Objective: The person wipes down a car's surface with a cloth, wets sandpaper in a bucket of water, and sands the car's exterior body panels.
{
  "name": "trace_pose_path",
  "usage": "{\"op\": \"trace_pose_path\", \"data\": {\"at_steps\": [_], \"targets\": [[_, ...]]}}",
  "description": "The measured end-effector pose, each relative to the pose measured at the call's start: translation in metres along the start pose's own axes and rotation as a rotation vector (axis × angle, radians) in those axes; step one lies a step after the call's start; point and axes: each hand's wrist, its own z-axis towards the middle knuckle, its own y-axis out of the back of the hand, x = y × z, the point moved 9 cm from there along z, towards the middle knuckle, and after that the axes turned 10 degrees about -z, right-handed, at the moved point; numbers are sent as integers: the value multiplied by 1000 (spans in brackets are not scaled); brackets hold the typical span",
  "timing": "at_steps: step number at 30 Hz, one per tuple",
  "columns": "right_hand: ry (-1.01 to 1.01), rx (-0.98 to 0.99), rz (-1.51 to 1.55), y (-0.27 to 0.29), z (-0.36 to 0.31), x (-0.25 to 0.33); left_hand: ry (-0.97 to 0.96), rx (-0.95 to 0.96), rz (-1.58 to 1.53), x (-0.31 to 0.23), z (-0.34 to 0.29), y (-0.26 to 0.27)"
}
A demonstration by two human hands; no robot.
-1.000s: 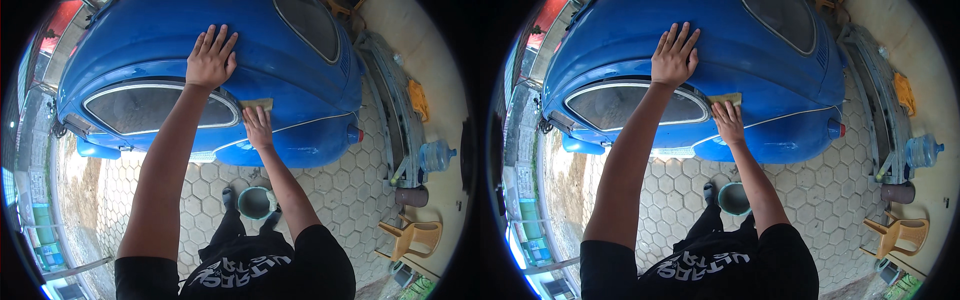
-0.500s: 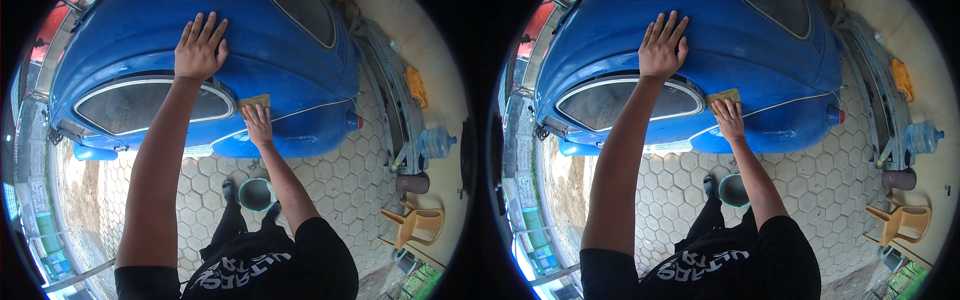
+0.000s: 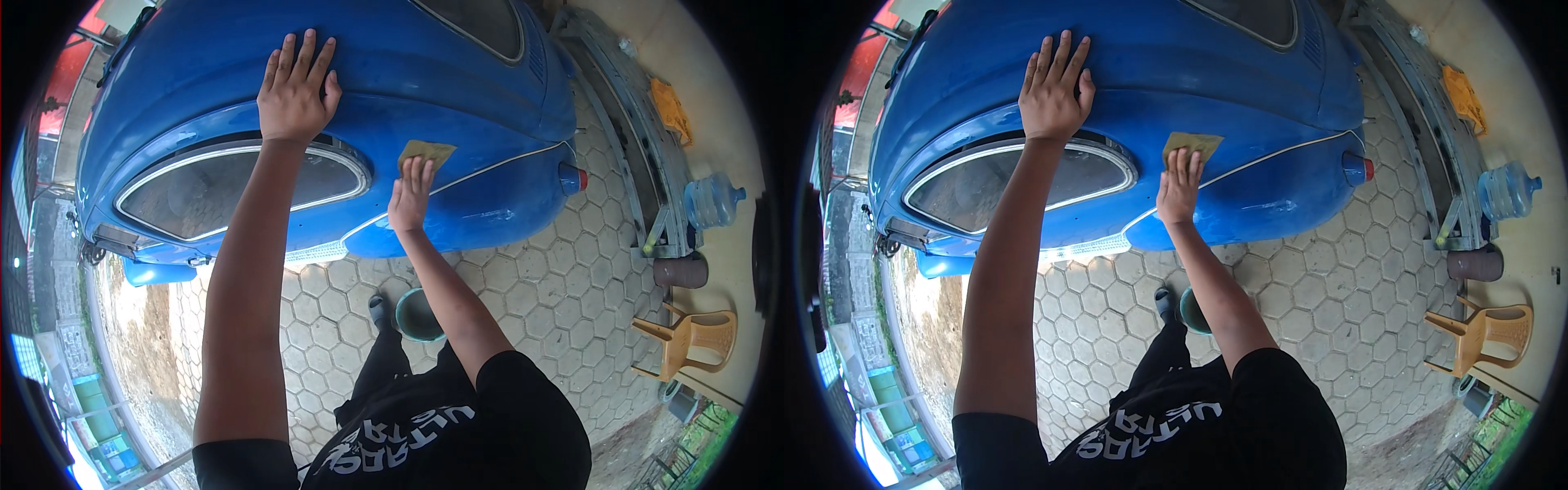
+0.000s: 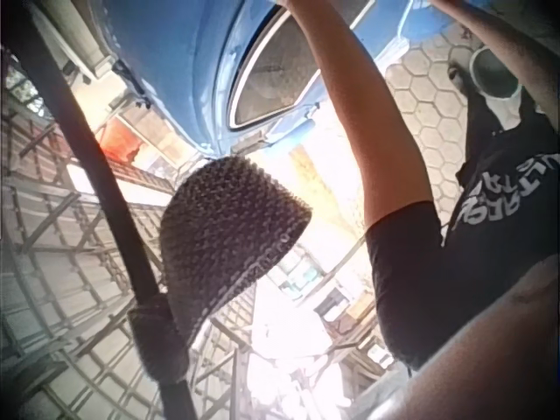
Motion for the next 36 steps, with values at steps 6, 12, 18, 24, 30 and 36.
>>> {"op": "trace_pose_path", "data": {"at_steps": [6,12,18,24,30,36], "targets": [[-38,162,28,-11,-10,-36,3,44,29,6,-6,2],[-550,-256,334,28,54,-97,-2,28,25,11,-7,5],[-557,4,460,-21,-46,-35,-3,27,24,-3,-1,-3],[-816,-359,638,-5,16,-108,-38,-86,10,8,-5,7],[-680,-189,342,-12,-28,-35,-51,-130,-7,-4,3,10],[-480,385,448,-33,-135,34,-115,-201,-583,-13,-21,16]]}}
